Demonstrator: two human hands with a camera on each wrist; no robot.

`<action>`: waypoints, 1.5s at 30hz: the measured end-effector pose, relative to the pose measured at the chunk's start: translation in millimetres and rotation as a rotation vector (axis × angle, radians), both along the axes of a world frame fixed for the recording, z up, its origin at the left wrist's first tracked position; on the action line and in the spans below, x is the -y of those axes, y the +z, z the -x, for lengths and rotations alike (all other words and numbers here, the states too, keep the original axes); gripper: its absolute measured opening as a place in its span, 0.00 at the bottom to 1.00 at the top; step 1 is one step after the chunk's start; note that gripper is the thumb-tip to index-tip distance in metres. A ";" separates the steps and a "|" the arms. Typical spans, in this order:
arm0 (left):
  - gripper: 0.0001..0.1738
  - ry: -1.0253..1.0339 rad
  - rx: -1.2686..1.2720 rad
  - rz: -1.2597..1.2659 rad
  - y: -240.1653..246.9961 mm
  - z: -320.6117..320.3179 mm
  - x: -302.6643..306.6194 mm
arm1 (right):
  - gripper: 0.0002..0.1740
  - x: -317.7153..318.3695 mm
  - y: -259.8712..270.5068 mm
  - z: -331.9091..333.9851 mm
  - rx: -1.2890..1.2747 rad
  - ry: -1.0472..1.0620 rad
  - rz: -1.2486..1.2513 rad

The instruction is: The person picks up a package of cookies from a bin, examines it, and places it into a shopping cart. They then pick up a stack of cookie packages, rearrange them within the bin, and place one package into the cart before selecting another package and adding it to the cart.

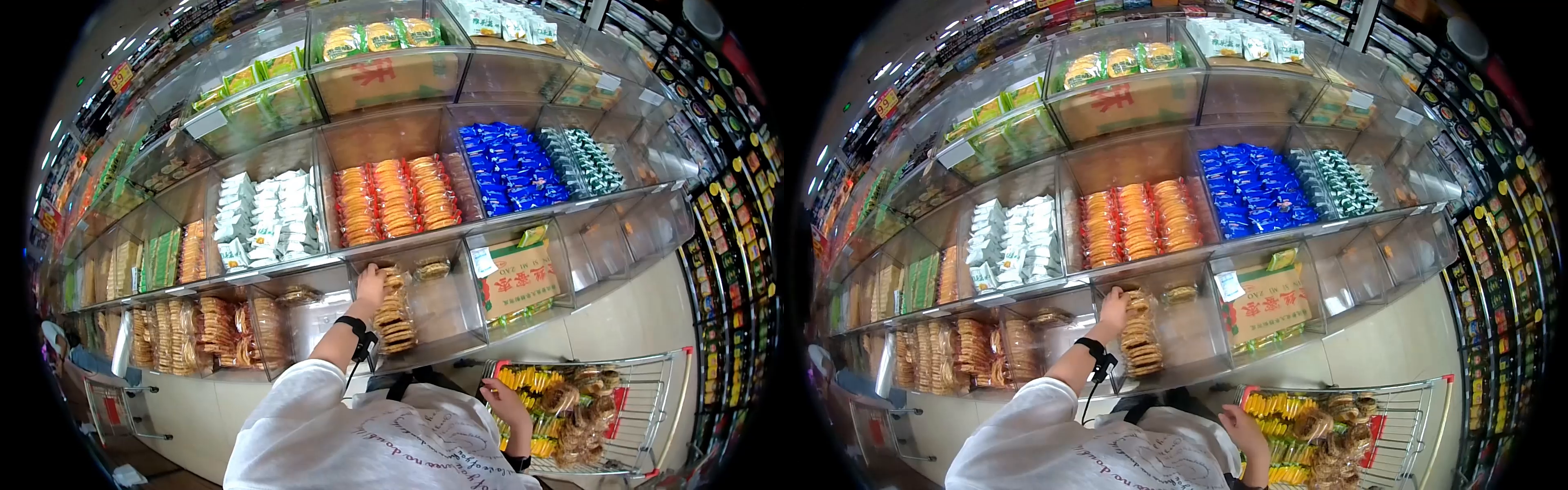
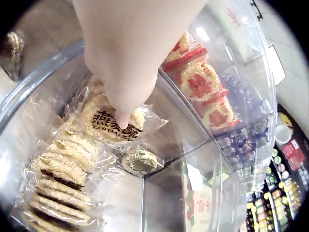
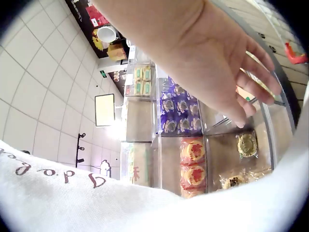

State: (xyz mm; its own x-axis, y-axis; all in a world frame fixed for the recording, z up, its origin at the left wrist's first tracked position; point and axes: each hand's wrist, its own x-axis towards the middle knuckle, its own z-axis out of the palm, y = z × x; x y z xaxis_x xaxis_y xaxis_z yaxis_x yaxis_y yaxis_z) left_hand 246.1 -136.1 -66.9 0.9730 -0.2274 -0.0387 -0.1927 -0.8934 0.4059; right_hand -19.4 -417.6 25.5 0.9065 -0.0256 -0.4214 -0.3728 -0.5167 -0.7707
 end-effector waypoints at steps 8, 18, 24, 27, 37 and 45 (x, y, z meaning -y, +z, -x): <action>0.21 -0.124 0.111 -0.117 0.5 -2.7 -7.2 | 0.17 -3.5 3.8 -1.8 -0.021 -0.033 -0.026; 0.20 -0.122 -0.178 -0.102 11.2 -23.8 -11.4 | 0.17 -5.3 -1.2 -5.6 -0.017 -0.003 -0.019; 0.20 -0.004 0.425 -0.421 7.9 10.5 4.3 | 0.18 -5.7 -8.0 2.1 -0.037 -0.026 -0.003; 0.19 -0.032 0.267 -0.410 11.1 13.3 -0.5 | 0.17 -12.7 -6.3 4.6 -0.068 0.039 0.048; 0.09 -0.298 -0.047 -0.090 27.9 41.5 19.2 | 0.19 -23.3 -32.9 11.3 -0.025 0.037 0.006; 0.18 -0.919 -0.273 -0.272 -7.8 148.8 100.1 | 0.19 -36.2 -11.6 72.0 -0.060 -0.261 0.069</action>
State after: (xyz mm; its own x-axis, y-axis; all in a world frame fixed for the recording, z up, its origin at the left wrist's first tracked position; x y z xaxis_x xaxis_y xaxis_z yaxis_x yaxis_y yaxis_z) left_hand 97.4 -236.2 -74.8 0.3737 -0.8382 -0.3971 -0.7866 -0.5133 0.3432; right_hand -91.4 -381.4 13.8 0.8390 -0.2856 -0.4631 -0.5441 -0.4478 -0.7095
